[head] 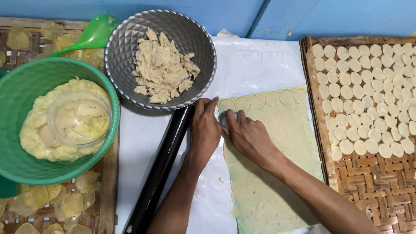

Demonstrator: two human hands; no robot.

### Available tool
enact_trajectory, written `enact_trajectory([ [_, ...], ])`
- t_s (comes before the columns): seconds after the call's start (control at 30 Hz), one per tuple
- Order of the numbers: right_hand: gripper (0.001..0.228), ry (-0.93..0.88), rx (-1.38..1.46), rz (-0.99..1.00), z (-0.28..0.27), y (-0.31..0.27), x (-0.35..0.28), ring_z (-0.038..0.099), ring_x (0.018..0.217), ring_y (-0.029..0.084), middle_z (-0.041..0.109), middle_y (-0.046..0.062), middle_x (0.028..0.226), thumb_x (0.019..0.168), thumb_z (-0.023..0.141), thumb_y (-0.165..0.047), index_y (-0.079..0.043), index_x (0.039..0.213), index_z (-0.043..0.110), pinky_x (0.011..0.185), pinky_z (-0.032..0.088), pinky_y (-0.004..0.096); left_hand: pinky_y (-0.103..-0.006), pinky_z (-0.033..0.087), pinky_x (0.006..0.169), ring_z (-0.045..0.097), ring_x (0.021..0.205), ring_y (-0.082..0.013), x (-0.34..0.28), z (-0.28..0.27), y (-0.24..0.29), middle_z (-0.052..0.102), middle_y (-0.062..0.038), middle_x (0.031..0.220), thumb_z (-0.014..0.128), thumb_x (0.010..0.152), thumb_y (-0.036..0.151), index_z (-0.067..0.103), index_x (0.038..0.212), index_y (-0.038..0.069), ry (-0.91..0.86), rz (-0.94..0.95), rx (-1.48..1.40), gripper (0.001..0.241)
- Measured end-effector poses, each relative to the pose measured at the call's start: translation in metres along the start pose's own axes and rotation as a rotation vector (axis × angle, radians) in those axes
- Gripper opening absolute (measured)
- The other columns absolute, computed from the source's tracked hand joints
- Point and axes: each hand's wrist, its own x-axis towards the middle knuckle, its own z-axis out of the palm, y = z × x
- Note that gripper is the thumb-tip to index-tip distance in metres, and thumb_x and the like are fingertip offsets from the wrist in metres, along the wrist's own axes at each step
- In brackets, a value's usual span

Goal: Using a rolling pin to flatten dough and a small round cutter to stamp out circles of dough on a workbench.

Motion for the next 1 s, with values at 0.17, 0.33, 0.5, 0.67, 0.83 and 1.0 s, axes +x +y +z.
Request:
enact_trajectory([
  [0.17, 0.041, -0.026, 0.074, 0.057, -0.005, -0.001, -0.004, 0.074, 0.078, 0.043, 0.055, 0.014, 0.095, 0.103, 0.031, -0.038, -0.008, 0.130, 0.041, 0.066, 0.058, 0.055, -0.0409, 0.054, 0.087, 0.066, 0.099, -0.0359, -0.001, -0.004, 0.003, 0.055, -0.012, 0.108, 0.067, 0.079, -0.005, 0.064, 0.128, -0.002, -0.014, 0.003, -0.011, 0.049],
  [0.33, 0.045, -0.012, 0.338, 0.184, -0.023, 0.015, -0.017, 0.074, 0.082, 0.049, 0.063, 0.021, 0.096, 0.106, 0.034, -0.043, -0.008, 0.132, 0.041, 0.074, 0.056, 0.062, -0.0390, 0.053, 0.086, 0.067, 0.100, -0.0335, 0.002, -0.003, 0.004, 0.055, -0.012, 0.108, 0.053, 0.087, -0.009, 0.065, 0.127, -0.001, 0.010, 0.005, 0.002, 0.043],
  [0.5, 0.044, -0.037, 0.200, 0.195, -0.024, 0.032, -0.028, 0.073, 0.083, 0.043, 0.056, 0.014, 0.098, 0.105, 0.036, -0.038, -0.007, 0.135, 0.042, 0.071, 0.059, 0.056, -0.0386, 0.053, 0.083, 0.067, 0.096, -0.0325, 0.001, -0.002, 0.005, 0.056, -0.011, 0.107, 0.053, 0.087, -0.011, 0.066, 0.126, -0.001, 0.010, 0.005, 0.047, 0.043],
  [0.67, 0.044, -0.060, 0.172, 0.161, -0.022, 0.031, -0.022, 0.073, 0.085, 0.040, 0.056, 0.012, 0.098, 0.104, 0.037, -0.039, -0.008, 0.136, 0.042, 0.070, 0.059, 0.055, -0.0379, 0.053, 0.082, 0.066, 0.095, -0.0308, 0.001, -0.003, 0.006, 0.056, -0.010, 0.106, 0.052, 0.088, -0.011, 0.067, 0.126, 0.000, 0.019, 0.010, 0.061, 0.042],
  [0.83, 0.046, -0.069, 0.178, 0.137, -0.021, 0.031, -0.017, 0.072, 0.086, 0.038, 0.056, 0.013, 0.097, 0.106, 0.033, -0.040, -0.006, 0.136, 0.044, 0.071, 0.060, 0.053, -0.0388, 0.053, 0.081, 0.066, 0.094, -0.0322, 0.002, -0.006, 0.012, 0.056, -0.012, 0.106, 0.051, 0.089, -0.011, 0.067, 0.125, -0.001, 0.013, 0.009, 0.055, 0.041],
  [1.0, 0.049, 0.086, -0.073, 0.159, 0.001, 0.025, -0.011, 0.074, 0.070, 0.031, 0.057, 0.008, 0.085, 0.108, 0.024, -0.049, -0.008, 0.124, 0.047, 0.061, 0.059, 0.047, -0.0389, 0.052, 0.078, 0.066, 0.091, -0.0312, 0.002, -0.009, 0.014, 0.056, -0.011, 0.104, 0.052, 0.089, -0.011, 0.067, 0.123, 0.000, 0.024, 0.029, 0.108, 0.040],
])
